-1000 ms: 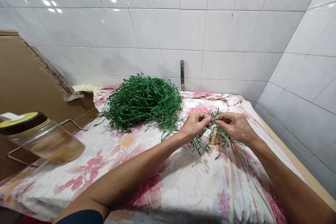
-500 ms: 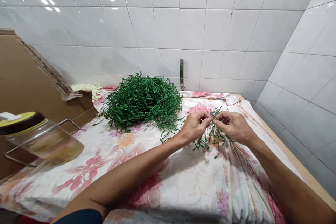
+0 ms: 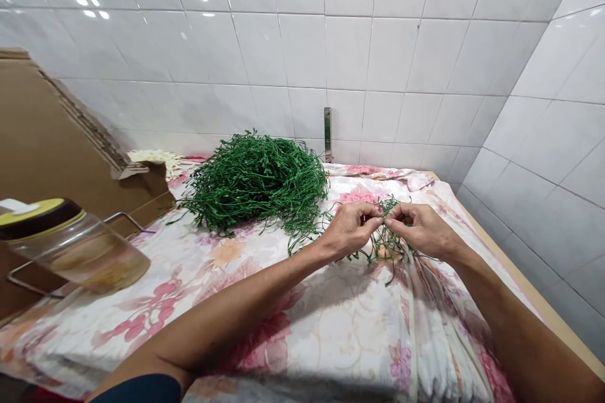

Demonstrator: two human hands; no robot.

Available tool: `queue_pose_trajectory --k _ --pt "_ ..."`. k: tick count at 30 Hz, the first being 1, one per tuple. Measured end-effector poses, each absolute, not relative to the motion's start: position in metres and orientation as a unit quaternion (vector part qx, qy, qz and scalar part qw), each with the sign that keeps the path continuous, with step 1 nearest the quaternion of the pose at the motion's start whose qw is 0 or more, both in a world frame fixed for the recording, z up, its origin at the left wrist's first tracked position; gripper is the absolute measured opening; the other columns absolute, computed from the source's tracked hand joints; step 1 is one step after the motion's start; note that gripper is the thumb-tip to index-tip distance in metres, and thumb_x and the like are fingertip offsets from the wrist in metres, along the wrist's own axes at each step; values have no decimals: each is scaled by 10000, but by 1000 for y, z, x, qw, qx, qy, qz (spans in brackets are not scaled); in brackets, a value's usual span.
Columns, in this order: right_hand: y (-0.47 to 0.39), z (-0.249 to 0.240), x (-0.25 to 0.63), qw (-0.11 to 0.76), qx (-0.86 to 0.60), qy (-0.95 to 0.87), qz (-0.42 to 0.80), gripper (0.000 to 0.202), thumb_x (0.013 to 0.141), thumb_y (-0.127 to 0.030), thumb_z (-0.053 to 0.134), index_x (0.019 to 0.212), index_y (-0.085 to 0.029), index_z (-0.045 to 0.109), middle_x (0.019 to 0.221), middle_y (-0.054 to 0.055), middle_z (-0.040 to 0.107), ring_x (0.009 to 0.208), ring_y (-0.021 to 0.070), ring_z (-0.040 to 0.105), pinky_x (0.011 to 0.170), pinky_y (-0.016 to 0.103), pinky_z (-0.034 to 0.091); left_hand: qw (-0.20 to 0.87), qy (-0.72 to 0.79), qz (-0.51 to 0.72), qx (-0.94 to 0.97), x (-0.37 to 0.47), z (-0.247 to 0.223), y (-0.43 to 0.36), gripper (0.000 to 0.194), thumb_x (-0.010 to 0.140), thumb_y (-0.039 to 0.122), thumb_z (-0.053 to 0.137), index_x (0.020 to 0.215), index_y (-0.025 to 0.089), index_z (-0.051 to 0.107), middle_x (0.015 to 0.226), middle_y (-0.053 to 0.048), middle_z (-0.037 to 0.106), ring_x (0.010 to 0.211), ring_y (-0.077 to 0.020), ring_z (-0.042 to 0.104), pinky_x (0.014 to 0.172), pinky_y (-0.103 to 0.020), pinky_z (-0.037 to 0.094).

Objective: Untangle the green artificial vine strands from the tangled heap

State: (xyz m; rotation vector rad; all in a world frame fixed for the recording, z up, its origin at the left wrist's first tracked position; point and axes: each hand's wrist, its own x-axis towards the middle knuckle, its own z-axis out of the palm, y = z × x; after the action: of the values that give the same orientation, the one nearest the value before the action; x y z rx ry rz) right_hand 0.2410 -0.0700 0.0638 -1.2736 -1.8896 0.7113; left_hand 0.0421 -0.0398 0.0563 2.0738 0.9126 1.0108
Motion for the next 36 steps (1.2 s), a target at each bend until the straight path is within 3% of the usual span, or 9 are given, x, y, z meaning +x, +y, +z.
queue_pose_trajectory --k 5,10,17,24,30,36 --pt "-73 65 239 351 -509 -746 247 173 852 -323 622 757 -181 651 677 -7 625 614 131 517 564 255 393 336 353 367 792 42 53 -38 237 875 324 612 735 149 688 645 1 551 595 -120 436 550 -253 310" --pt "-74 67 239 351 -504 -752 240 202 864 -344 612 773 -179 685 678 -5 637 606 131 521 569 256 394 320 331 370 807 42 52 -37 254 920 332 566 831 149 719 732 -19 618 656 -134 496 593 -259 338" --pt "-71 61 239 323 -521 -758 225 250 874 -385 620 792 -176 732 667 3 646 577 131 520 546 260 393 264 345 335 836 38 57 -36 227 904 309 598 791 151 715 693 -19 624 626 -130 498 588 -257 335" --pt "-73 66 239 342 -530 -729 265 271 860 -428 641 760 -182 696 656 -9 629 540 118 518 511 247 378 292 336 326 834 36 61 -34 217 902 291 572 817 146 711 681 1 596 613 -117 483 570 -254 331" --pt "-73 58 229 362 -544 -728 208 204 832 -352 639 716 -191 688 661 -7 670 600 136 573 556 248 401 172 353 352 850 39 52 -36 134 868 229 561 792 159 647 745 -27 627 686 -148 522 648 -285 367" --pt "-73 48 215 405 -576 -701 113 111 791 -270 624 737 -203 695 692 4 712 599 152 618 610 267 445 144 395 382 823 46 41 -38 163 861 230 539 709 179 571 695 -25 592 638 -150 494 601 -293 327"
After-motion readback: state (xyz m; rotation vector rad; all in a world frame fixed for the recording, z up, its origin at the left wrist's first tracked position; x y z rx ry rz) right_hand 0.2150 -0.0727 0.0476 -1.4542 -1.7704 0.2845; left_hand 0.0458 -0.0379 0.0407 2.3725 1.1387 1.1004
